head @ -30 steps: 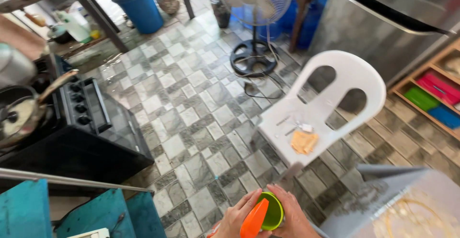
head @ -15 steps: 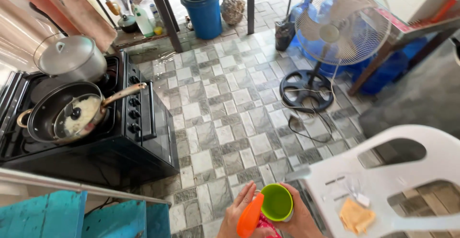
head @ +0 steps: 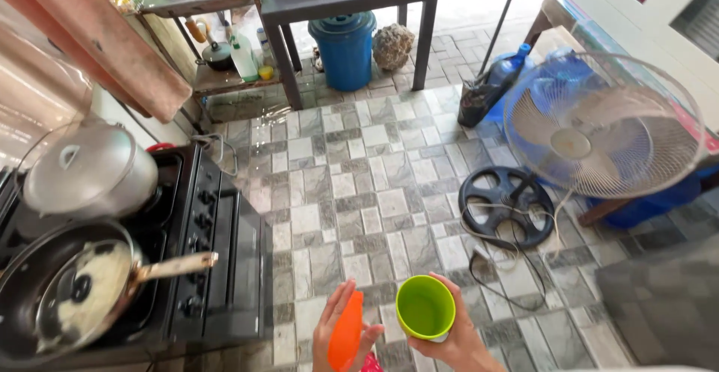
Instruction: The recorder wipes a dining table using a spray bottle and cloth, then moves several containers and a fruit basket onto the table.
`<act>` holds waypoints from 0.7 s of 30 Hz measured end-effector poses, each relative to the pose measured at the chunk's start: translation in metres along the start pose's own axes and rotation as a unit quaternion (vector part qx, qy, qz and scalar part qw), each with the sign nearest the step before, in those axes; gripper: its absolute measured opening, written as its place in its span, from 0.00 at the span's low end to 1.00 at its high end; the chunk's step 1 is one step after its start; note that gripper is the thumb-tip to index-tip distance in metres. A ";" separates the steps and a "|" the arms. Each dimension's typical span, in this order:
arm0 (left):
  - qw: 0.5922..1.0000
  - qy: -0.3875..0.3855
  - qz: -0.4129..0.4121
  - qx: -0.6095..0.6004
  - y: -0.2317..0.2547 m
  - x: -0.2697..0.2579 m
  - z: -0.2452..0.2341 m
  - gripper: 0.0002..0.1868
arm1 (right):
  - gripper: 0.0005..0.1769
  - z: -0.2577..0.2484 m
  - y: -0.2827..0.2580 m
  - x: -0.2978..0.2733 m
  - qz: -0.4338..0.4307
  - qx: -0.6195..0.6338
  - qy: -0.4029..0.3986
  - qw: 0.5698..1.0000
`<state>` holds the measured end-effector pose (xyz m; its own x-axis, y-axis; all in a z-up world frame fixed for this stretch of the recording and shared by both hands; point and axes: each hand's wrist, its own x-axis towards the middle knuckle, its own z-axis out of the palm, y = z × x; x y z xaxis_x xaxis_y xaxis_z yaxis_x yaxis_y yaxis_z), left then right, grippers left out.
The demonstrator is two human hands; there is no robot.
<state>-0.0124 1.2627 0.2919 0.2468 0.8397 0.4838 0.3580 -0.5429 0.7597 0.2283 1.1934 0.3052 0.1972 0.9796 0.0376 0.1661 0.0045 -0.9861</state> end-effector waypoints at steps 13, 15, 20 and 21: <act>0.993 0.098 0.056 0.047 -0.148 0.342 0.028 0.34 | 0.64 0.028 0.001 0.344 -0.055 0.059 -0.053 0.995; 0.990 0.105 0.076 0.049 -0.160 0.383 0.029 0.34 | 0.64 0.030 0.003 0.385 -0.084 0.051 -0.048 0.994; 0.994 0.093 0.044 0.031 -0.216 0.468 0.039 0.35 | 0.65 0.035 0.002 0.490 -0.027 0.022 -0.050 0.998; 0.994 0.094 0.044 0.034 -0.229 0.485 0.042 0.35 | 0.65 0.037 0.006 0.514 -0.028 0.023 -0.053 0.998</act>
